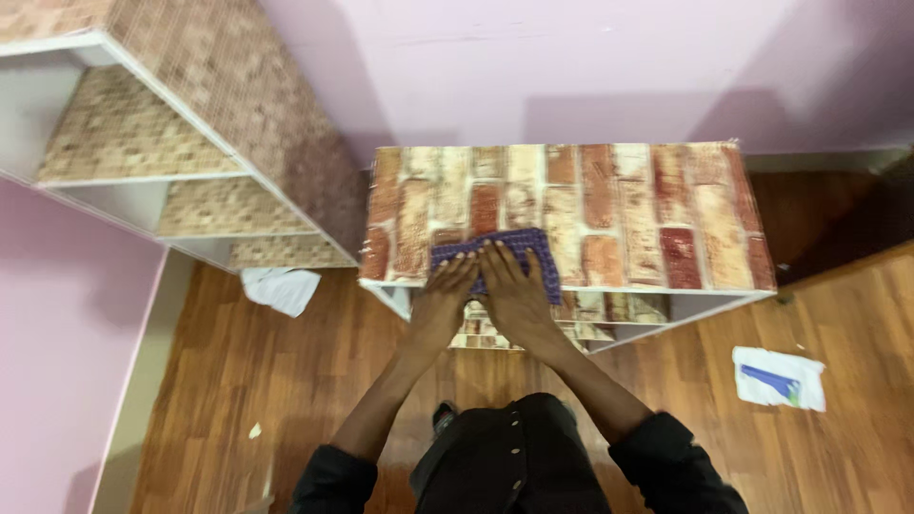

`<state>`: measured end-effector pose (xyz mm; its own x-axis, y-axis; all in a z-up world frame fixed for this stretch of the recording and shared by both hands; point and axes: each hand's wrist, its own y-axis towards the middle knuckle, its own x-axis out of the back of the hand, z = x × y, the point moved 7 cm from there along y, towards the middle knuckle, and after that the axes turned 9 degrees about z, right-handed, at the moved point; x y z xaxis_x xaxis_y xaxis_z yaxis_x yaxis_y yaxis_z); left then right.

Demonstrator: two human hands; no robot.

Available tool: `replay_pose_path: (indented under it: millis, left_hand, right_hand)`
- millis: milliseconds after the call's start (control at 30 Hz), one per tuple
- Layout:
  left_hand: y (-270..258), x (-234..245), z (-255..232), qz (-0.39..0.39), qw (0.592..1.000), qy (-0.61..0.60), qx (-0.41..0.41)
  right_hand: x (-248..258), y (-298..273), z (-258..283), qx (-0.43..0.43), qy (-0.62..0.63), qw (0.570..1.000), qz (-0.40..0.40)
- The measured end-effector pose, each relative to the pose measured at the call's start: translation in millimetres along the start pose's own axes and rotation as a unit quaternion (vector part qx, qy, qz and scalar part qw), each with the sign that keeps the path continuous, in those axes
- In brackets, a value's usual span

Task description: The person wipes the top and interior surfaces of a brick-patterned shelving unit with a cloth, then folds the cloth.

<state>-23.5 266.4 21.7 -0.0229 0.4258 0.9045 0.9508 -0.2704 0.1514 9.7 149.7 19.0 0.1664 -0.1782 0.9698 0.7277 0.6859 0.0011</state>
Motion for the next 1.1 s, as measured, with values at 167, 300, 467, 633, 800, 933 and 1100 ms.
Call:
replay_pose_path:
  millis: [167,300,467,633,800,933,1100]
  left_hand:
    - [-54.0,73.1,61.5,-0.057,0.996,0.023,0.059]
    - [-70.7,85.4,88.9,-0.069,0.994,-0.004,0.082]
    - [-68.1,73.6,91.4,-0.071,0.991,0.057,0.097]
    - [-60.9,83.7,89.6,-0.013,0.998,0.002,0.054]
    - [-36.8,71.3,75.1,0.090,0.994,0.011,0.053]
    - [-15.8,50.1,50.1,0.082,0.996,0.010,0.023]
    - [10.4,11.2,-3.6,0.082,0.995,0.045,-0.036]
  right_hand:
    - [-7.7,69.1,92.1,0.077,0.002,0.995,0.064]
    - [-13.7,91.0,116.0,0.108,-0.023,0.991,0.080]
    - [-14.7,89.7,115.2,0.118,-0.022,0.991,0.053]
    - [-18.7,85.0,109.9,0.113,0.000,0.992,0.051]
    - [-16.2,69.6,90.6,0.085,0.010,0.996,0.021]
    - [-11.4,44.4,62.3,0.053,-0.007,0.999,0.005]
    - [5.4,-6.6,11.7,-0.012,0.026,0.998,-0.062]
